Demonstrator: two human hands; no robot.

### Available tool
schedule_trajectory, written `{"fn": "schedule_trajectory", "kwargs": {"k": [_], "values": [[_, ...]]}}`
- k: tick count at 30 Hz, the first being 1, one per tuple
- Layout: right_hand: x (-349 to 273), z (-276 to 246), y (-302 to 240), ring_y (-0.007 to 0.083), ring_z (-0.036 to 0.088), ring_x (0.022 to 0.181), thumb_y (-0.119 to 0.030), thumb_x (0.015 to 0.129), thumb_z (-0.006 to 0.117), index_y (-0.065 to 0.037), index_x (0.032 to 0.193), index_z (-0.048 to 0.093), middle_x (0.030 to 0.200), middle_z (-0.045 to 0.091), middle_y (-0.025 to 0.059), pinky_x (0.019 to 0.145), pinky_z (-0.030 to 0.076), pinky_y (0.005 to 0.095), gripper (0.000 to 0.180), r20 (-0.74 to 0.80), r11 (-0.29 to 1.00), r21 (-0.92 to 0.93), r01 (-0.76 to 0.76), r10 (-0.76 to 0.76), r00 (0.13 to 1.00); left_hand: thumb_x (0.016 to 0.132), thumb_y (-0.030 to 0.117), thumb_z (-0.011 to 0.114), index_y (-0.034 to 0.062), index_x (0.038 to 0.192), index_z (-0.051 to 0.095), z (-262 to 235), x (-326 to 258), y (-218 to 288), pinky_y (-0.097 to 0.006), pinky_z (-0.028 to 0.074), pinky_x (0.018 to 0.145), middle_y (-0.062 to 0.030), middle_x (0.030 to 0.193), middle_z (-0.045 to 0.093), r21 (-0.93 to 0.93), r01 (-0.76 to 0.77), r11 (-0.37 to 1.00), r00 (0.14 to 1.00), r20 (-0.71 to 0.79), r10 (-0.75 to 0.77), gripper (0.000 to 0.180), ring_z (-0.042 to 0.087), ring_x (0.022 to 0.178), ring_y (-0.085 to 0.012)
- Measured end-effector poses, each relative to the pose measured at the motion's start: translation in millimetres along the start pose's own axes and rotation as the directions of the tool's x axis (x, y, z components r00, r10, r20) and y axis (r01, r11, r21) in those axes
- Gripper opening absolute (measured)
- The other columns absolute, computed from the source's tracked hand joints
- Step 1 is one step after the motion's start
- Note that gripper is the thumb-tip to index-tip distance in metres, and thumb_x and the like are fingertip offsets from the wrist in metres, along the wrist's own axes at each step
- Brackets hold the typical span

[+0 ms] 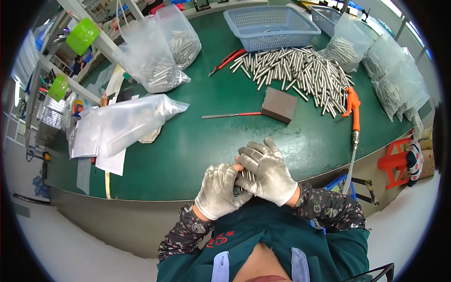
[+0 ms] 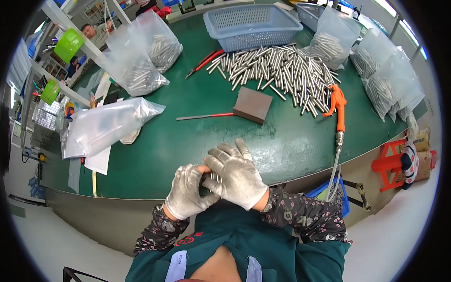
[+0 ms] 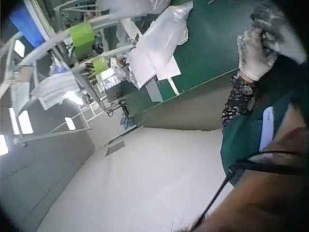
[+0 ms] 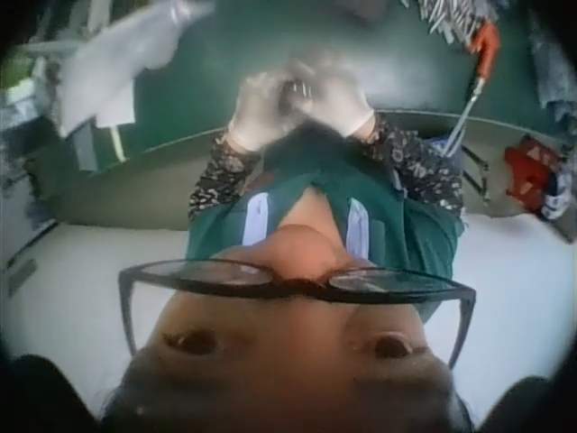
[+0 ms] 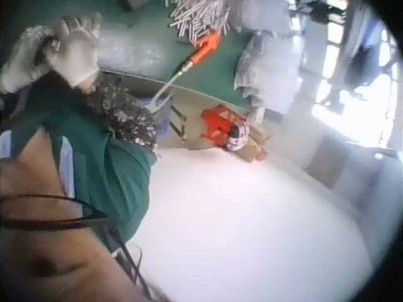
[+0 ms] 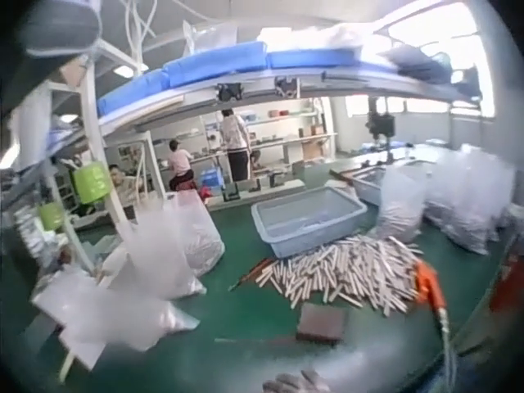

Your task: Arranging and bundling small metal rods into a dense cylindrical pattern at a factory workbench using alignment tools and an air gun.

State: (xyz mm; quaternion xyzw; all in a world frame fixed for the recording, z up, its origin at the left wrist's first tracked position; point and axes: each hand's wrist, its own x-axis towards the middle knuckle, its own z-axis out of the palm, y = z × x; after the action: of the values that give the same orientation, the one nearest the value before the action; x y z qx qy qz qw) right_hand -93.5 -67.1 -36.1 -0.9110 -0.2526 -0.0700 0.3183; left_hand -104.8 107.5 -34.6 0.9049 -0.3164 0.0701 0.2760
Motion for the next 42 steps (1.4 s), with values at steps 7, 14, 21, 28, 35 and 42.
{"fn": "schedule_trajectory", "kwargs": {"k": [7,14,21,28,35,42], "values": [[2,-5,-2,0.0311,0.047,0.116,-0.041,0.074,0.061,-0.011,0.104,0.062,0.115,0.056,0.0123,0.103,0.023,0.0569,0.042,0.02,0.987,-0.12,0.103,-0.101,0.995,0.061,0.025,0.075,0.0044,0.114,0.047,-12,-8,3,-0.039,0.041,0.077,-0.0127,0.092,0.052,-0.075,-0.038,0.996,0.999,-0.025,0.036,0.064,0.053,0.083,-0.0292],[4,-7,-1,0.0309,0.051,0.106,-0.039,0.073,0.061,-0.014,0.098,0.063,0.104,0.058,0.0103,0.101,0.026,0.0556,0.035,0.034,0.988,-0.095,0.125,-0.122,0.992,0.072,0.014,0.069,0.0048,0.111,0.052,-5,-26,-3,-0.039,0.043,0.073,-0.0111,0.089,0.056,-0.114,-0.047,0.992,0.981,-0.191,0.025,0.045,0.054,0.077,-0.029],[3,-5,1,0.0304,0.051,0.09,-0.03,0.067,0.063,-0.015,0.084,0.064,0.092,0.058,0.007,0.082,0.038,0.0465,0.023,-0.051,0.99,-0.036,0.135,-0.137,0.989,0.083,0.029,0.066,0.0014,0.096,0.06,15,-68,12,-0.028,0.045,0.064,-0.0086,0.08,0.06,-0.712,0.405,0.574,0.914,0.337,-0.226,0.031,0.057,0.07,-0.0162],[-3,-5,1,0.0303,0.054,0.082,-0.031,0.067,0.063,-0.014,0.086,0.065,0.091,0.06,0.0085,0.073,0.043,0.0429,0.026,-0.034,0.981,-0.01,0.193,-0.194,0.98,0.076,0.055,0.063,0.0076,0.134,0.035,59,-46,12,-0.039,0.04,0.094,-0.0138,0.129,0.045,-0.67,0.451,-0.589,0.844,0.536,0.037,0.08,0.043,0.12,-0.024],[-18,-7,-10,0.0301,0.055,0.084,-0.034,0.07,0.064,-0.013,0.088,0.064,0.093,0.06,0.0092,0.072,0.044,0.0426,0.028,0.06,0.973,0.069,0.219,-0.223,0.973,0.061,0.055,0.073,0.0126,0.133,0.036,49,-32,33,-0.048,0.032,0.104,-0.0078,0.135,0.039,-0.616,0.299,-0.729,0.806,0.572,-0.152,0.092,0.036,0.127,-0.0271],[-29,-6,-18,0.0314,0.056,0.089,-0.028,0.073,0.061,-0.01,0.093,0.062,0.096,0.06,0.0102,0.075,0.044,0.0436,0.027,0.101,0.97,0.12,0.21,-0.222,0.97,0.065,0.043,0.075,0.0132,0.121,0.048,61,-46,24,-0.036,0.036,0.103,-0.0028,0.12,0.052,-0.538,0.291,-0.791,0.769,0.624,-0.141,0.069,0.044,0.12,-0.018]]}}
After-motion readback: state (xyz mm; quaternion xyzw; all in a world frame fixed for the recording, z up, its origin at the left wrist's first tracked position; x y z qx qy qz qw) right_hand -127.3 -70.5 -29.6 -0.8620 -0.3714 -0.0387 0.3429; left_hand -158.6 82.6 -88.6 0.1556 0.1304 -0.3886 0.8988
